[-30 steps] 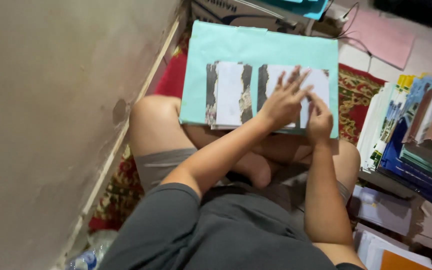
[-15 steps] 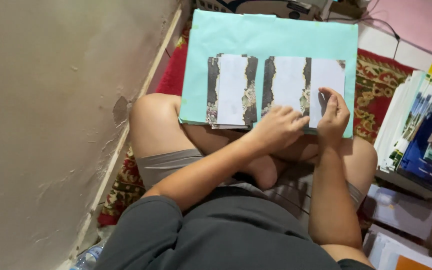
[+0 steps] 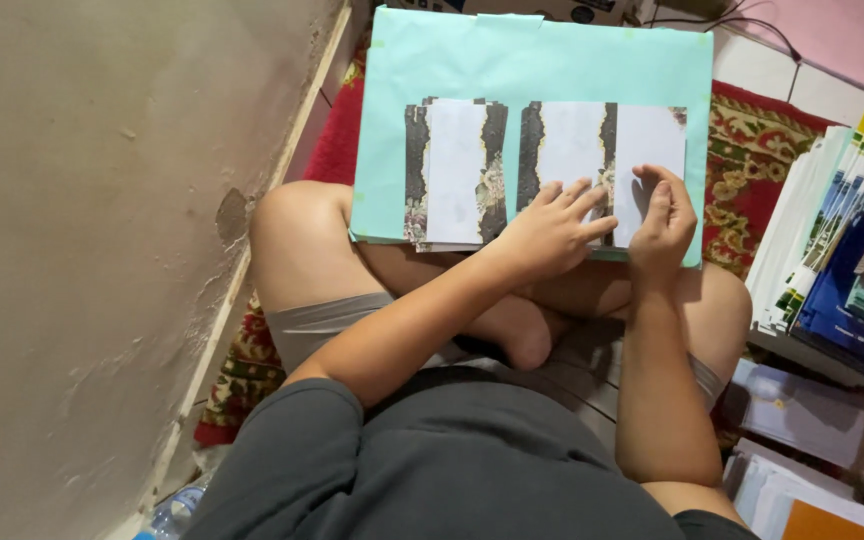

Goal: The person inspects and flips through a stack of printed cards inside a folder.

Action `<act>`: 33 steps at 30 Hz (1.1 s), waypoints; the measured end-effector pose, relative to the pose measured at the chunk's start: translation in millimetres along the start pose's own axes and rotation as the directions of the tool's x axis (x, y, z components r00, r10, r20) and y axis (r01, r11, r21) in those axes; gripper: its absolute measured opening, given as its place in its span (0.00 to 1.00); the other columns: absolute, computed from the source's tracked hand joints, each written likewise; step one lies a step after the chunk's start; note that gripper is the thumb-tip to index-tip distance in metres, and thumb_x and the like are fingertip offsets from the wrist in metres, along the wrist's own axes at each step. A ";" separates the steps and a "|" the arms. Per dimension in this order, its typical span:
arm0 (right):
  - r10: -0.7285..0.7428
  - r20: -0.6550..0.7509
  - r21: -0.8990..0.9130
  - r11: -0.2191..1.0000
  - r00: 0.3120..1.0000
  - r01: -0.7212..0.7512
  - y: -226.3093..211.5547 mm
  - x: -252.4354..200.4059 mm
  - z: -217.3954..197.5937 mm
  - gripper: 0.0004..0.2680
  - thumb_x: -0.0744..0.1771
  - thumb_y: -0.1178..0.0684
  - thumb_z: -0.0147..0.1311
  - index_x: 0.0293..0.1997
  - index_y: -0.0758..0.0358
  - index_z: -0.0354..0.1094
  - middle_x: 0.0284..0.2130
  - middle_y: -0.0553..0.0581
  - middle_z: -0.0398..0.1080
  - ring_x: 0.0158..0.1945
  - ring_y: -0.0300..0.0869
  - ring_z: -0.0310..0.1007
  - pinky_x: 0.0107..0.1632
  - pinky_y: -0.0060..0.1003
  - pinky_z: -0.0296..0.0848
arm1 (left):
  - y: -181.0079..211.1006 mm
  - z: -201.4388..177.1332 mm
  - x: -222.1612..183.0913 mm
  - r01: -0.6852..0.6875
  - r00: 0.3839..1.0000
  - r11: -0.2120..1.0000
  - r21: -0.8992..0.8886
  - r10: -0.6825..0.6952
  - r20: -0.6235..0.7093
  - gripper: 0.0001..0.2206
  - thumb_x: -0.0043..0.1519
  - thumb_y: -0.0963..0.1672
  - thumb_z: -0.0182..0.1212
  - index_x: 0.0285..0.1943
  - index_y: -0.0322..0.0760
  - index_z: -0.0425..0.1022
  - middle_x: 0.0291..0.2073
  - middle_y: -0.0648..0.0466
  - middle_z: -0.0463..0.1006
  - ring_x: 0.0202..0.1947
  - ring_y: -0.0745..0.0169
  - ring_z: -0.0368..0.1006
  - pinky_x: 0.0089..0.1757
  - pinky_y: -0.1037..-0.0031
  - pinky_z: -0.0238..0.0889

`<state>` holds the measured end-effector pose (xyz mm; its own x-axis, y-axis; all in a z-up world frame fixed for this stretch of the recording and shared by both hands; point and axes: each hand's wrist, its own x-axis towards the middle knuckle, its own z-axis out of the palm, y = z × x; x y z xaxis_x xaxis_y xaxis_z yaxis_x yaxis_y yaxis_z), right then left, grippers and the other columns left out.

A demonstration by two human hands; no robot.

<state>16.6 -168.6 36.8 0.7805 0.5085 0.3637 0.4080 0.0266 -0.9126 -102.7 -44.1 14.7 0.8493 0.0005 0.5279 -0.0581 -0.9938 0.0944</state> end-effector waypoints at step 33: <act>-0.344 0.135 -0.498 0.787 0.929 0.364 -28.6 -14.1 10.2 0.07 0.73 0.60 0.50 0.54 0.66 0.74 0.43 0.61 0.72 0.50 0.57 0.76 0.53 0.50 0.75 | -38.9 -57.3 -112.2 0.119 0.989 0.993 -0.006 -0.119 0.083 0.35 0.59 0.54 0.67 0.76 0.53 0.60 0.72 0.48 0.64 0.73 0.45 0.57 0.65 0.39 0.47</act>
<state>-10.9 -167.7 55.8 0.5207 0.5794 0.6271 0.8412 -0.2223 -0.4930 -225.8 0.8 0.2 0.8907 0.1091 0.4414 0.0408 -0.9860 0.1615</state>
